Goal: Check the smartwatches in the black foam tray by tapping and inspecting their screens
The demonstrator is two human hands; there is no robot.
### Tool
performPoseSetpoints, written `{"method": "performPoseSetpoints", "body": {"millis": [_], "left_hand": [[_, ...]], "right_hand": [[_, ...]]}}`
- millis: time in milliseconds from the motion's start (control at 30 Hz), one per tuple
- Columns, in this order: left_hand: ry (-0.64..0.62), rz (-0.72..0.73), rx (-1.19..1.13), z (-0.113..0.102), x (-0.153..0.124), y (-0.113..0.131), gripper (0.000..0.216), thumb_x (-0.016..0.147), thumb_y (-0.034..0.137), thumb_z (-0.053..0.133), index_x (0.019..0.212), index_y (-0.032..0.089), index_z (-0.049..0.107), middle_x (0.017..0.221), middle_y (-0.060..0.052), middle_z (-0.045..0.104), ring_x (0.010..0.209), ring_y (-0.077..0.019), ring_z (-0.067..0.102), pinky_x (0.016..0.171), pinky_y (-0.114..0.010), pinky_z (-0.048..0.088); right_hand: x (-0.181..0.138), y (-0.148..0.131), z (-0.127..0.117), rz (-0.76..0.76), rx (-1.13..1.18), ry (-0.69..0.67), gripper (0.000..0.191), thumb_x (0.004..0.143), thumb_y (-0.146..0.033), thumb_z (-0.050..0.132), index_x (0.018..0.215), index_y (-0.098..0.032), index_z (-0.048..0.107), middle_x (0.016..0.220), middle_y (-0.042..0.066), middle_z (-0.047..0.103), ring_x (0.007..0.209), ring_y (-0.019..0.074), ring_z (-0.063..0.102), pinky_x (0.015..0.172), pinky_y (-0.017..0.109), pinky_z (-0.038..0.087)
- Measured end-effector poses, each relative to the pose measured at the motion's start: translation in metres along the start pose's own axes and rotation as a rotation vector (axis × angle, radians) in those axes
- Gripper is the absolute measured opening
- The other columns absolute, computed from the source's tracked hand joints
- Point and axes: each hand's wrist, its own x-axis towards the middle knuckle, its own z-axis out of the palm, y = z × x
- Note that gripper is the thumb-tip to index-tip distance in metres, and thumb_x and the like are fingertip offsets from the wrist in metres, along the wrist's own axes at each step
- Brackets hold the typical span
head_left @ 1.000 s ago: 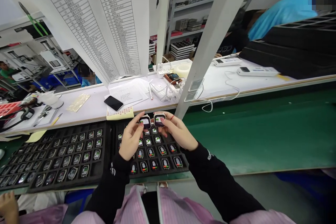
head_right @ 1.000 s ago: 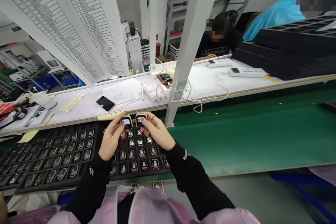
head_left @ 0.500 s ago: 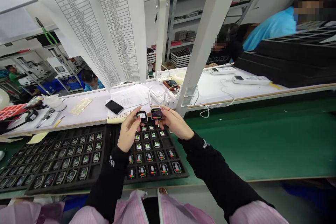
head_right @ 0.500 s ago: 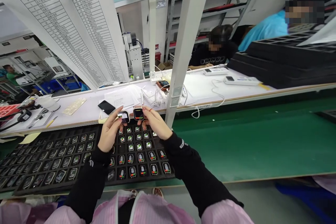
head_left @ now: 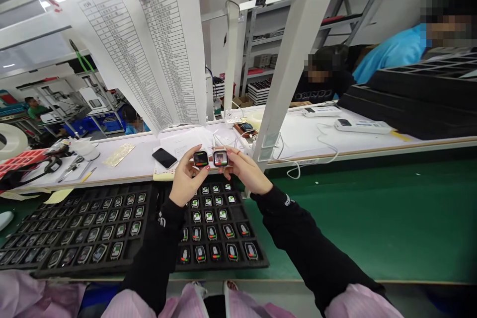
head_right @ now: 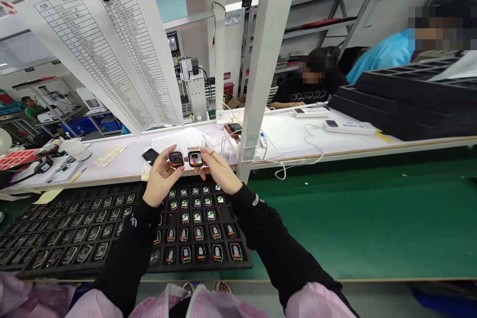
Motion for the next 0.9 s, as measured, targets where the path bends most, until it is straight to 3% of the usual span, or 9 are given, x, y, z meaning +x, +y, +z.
{"method": "performPoseSetpoints", "body": {"millis": [167,400,600,900], "left_hand": [[0.028,0.032,0.024,0.004,0.004,0.002,0.055,0.079,0.028,0.072,0.13,0.024,0.052,0.125,-0.007,0.057,0.092,-0.0146,0.059,0.072,-0.022,0.05],[0.057,0.044,0.081,0.011,0.005,0.007,0.052,0.081,0.026,0.069,0.13,0.026,0.052,0.119,-0.006,0.059,0.086,-0.0131,0.058,0.068,-0.021,0.048],[0.077,0.049,0.092,0.014,0.003,0.01,0.052,0.081,0.026,0.069,0.13,0.025,0.052,0.125,-0.007,0.058,0.088,-0.0143,0.058,0.066,-0.022,0.048],[0.11,0.077,0.088,0.019,0.002,0.01,0.05,0.081,0.03,0.069,0.129,0.025,0.053,0.127,-0.008,0.057,0.095,-0.0163,0.06,0.071,-0.023,0.051]], "right_hand": [[0.004,-0.005,-0.005,-0.003,-0.002,-0.02,0.049,0.086,-0.05,0.055,0.122,-0.018,0.058,0.096,0.007,0.066,0.064,0.0126,0.058,0.047,0.023,0.042],[0.005,-0.011,-0.013,-0.031,-0.018,-0.081,0.049,0.087,-0.048,0.056,0.126,-0.02,0.058,0.1,0.008,0.065,0.068,0.0129,0.059,0.049,0.023,0.044],[0.003,-0.016,-0.021,-0.097,-0.102,-0.218,0.06,0.081,-0.033,0.067,0.137,-0.022,0.049,0.11,0.01,0.065,0.073,0.013,0.057,0.053,0.024,0.048],[0.002,-0.015,-0.029,-0.081,-0.088,-0.235,0.062,0.081,-0.029,0.066,0.139,-0.021,0.047,0.115,0.011,0.066,0.072,0.0131,0.059,0.054,0.025,0.048]]}}
